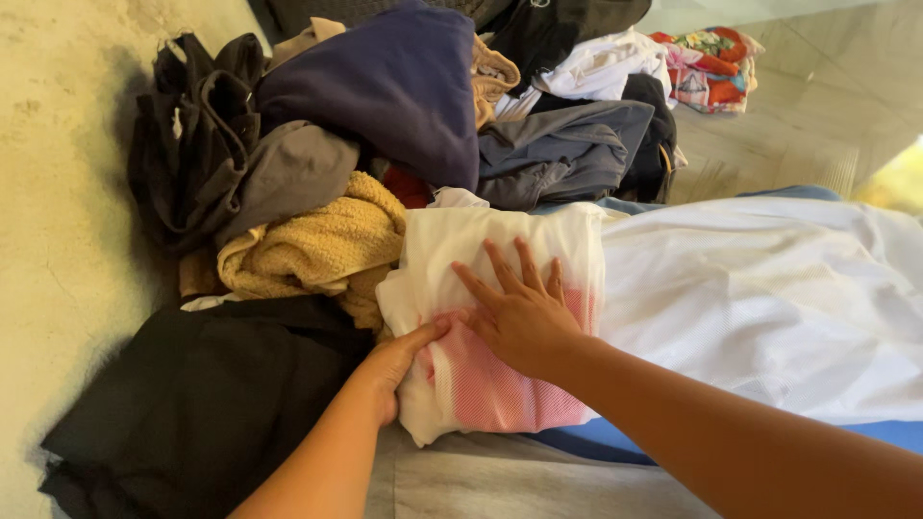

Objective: The person folds a white mesh laundry bag containing small items, then folds a dark gray long-sleeve shirt. Each item is smoothed and folded into a compact rectangle and placed on a blue mat on the floor.

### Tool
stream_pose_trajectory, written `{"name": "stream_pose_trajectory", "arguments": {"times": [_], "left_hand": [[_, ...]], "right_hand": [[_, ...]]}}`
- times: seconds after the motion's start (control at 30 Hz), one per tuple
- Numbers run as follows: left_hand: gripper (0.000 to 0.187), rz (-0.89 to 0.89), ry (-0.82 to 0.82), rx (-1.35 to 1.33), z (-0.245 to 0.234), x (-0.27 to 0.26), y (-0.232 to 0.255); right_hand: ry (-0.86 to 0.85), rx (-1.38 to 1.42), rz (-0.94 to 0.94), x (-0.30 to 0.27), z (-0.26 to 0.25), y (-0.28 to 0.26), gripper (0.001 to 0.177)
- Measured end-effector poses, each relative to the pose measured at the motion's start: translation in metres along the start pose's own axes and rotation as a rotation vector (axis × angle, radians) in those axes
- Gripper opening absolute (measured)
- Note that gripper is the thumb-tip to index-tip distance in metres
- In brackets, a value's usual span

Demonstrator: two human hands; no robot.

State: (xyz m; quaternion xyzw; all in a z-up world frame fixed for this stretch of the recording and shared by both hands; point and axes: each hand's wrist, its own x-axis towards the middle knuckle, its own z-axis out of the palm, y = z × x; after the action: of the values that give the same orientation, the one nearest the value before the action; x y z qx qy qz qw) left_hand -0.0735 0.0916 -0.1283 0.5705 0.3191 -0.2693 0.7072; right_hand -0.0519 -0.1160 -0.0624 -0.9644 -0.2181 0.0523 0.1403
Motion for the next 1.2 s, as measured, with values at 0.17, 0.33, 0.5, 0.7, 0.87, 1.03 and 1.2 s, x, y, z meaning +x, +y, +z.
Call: {"name": "stream_pose_trajectory", "arguments": {"times": [0.17,0.33,0.5,0.7,0.87,1.03,1.2], "left_hand": [[0.052,-0.013,-0.257,-0.123,0.007,-0.012,0.023],[0.045,-0.018,-0.327,-0.016,0.012,-0.037,0.043],[0.043,0.156,-0.255,0.052,-0.004,-0.091,0.093],[0.061,0.443,-0.138,0.370,0.031,-0.120,0.135],[0.083,0.914,-0.115,0.815,0.153,-0.080,0.108],[0.083,0.525,-0.289,1.050,0.293,-0.076,0.084],[0.046,0.765,-0.279,0.998,0.290,-0.072,0.057]], "right_hand": [[-0.022,-0.073,0.023,0.012,0.006,0.000,0.067],[-0.055,0.133,0.027,0.011,-0.001,0.008,0.067],[-0.026,0.356,0.006,0.017,-0.005,-0.003,0.063],[0.373,0.706,-0.401,0.028,-0.004,0.002,0.052],[0.103,1.911,0.139,-0.019,-0.025,0.103,0.058],[0.095,1.794,0.414,-0.083,-0.099,0.191,0.071],[0.128,1.335,0.712,-0.123,-0.100,0.209,0.080]]}}
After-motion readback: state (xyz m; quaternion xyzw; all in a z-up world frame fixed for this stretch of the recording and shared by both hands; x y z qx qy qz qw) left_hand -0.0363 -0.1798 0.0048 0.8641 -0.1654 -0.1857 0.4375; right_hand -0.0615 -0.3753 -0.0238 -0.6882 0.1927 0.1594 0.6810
